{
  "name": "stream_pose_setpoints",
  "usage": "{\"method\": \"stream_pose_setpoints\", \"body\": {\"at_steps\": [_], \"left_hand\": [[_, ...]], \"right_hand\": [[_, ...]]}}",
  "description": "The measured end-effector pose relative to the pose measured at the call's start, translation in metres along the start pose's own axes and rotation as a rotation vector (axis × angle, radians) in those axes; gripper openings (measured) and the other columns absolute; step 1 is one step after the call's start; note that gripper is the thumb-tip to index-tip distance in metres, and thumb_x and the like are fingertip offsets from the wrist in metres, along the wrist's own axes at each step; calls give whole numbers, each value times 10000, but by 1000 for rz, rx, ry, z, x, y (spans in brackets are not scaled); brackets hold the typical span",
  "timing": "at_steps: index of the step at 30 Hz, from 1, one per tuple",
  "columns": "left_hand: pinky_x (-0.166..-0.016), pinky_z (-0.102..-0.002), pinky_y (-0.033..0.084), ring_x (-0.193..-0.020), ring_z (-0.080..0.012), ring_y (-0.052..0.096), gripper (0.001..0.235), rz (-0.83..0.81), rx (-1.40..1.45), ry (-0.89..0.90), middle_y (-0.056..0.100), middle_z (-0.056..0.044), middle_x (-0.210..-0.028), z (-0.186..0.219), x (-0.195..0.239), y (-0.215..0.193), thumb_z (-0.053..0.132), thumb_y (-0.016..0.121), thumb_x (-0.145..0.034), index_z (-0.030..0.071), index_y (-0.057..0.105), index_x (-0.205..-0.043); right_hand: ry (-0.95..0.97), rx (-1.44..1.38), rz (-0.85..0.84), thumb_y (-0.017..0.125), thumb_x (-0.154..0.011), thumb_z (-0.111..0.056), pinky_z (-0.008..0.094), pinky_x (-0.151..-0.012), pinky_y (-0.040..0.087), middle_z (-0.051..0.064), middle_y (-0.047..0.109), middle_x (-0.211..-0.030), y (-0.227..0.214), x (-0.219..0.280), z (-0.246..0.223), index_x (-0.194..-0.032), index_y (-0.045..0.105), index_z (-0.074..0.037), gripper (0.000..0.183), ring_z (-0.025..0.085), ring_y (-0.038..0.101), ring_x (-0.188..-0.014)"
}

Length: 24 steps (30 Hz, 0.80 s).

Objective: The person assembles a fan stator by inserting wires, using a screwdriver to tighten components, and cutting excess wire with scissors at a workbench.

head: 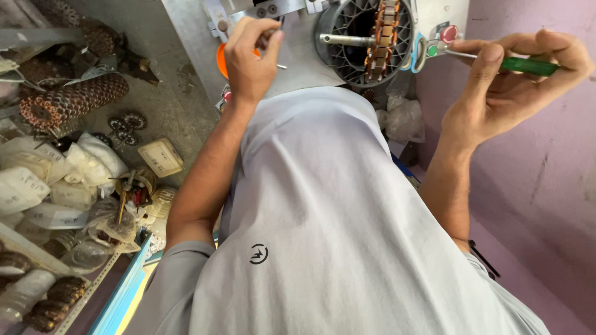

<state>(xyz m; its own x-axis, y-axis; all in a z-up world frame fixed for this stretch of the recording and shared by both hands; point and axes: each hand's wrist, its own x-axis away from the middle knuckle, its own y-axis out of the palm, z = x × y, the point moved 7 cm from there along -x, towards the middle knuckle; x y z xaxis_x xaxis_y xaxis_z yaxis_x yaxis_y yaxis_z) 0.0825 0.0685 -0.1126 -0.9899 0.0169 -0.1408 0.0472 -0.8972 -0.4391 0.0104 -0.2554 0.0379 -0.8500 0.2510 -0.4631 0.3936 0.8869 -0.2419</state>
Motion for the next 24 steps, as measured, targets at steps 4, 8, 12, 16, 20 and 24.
{"method": "stream_pose_setpoints", "body": {"at_steps": [4, 8, 12, 16, 20, 24], "left_hand": [[-721, -427, 528, -820, -288, 653, 194, 54, -353, -89, 603, -97, -895, -73, 32, -43, 39, 808, -822, 58, 698, -980], [-730, -435, 529, -844, -309, 661, 196, 53, -357, -144, 607, -91, -945, -108, 54, -46, 70, 821, -819, 68, 690, -966], [-755, -444, 515, -889, -330, 642, 208, 56, -417, -144, 599, -99, -975, -116, 56, -41, 100, 829, -825, 58, 677, -960], [-786, -440, 507, -939, -311, 633, 140, 34, -481, -59, 610, -78, -994, -114, 53, -37, 87, 787, -875, 64, 654, -911], [-793, -475, 472, -934, -344, 577, 113, -46, -594, 29, 588, -107, -1003, -112, 51, -34, 56, 738, -896, 40, 634, -936], [-771, -478, 471, -931, -359, 578, 124, -66, -550, -23, 591, -131, -982, -94, 45, -34, 61, 725, -882, 44, 605, -912]], "right_hand": [[255, -192, -71, 598, -1267, -89, 361, -716, 628, 101, 561, -1032, 24, 27, 25, -1342, 399, -42, 218, 241, 669, -752], [297, -238, -177, 575, -1245, -100, 359, -727, 650, 79, 564, -986, 42, 44, 30, -1301, 405, -35, 191, 206, 664, -719], [321, -248, -167, 587, -1259, -88, 378, -749, 640, 75, 536, -972, 41, 48, 36, -1292, 411, -23, 190, 183, 635, -691], [287, -257, -143, 574, -1281, -65, 397, -745, 641, 98, 542, -1025, 31, 43, 37, -1308, 407, -12, 178, 195, 617, -713], [313, -163, -144, 535, -1254, -21, 348, -661, 639, 72, 544, -949, 31, 39, 30, -1297, 487, 22, 77, 165, 617, -693], [311, 95, -396, 495, -1117, 49, 261, -483, 484, 4, 555, -746, 52, 28, 7, -1282, 658, 4, 235, 99, 626, -588]]}}
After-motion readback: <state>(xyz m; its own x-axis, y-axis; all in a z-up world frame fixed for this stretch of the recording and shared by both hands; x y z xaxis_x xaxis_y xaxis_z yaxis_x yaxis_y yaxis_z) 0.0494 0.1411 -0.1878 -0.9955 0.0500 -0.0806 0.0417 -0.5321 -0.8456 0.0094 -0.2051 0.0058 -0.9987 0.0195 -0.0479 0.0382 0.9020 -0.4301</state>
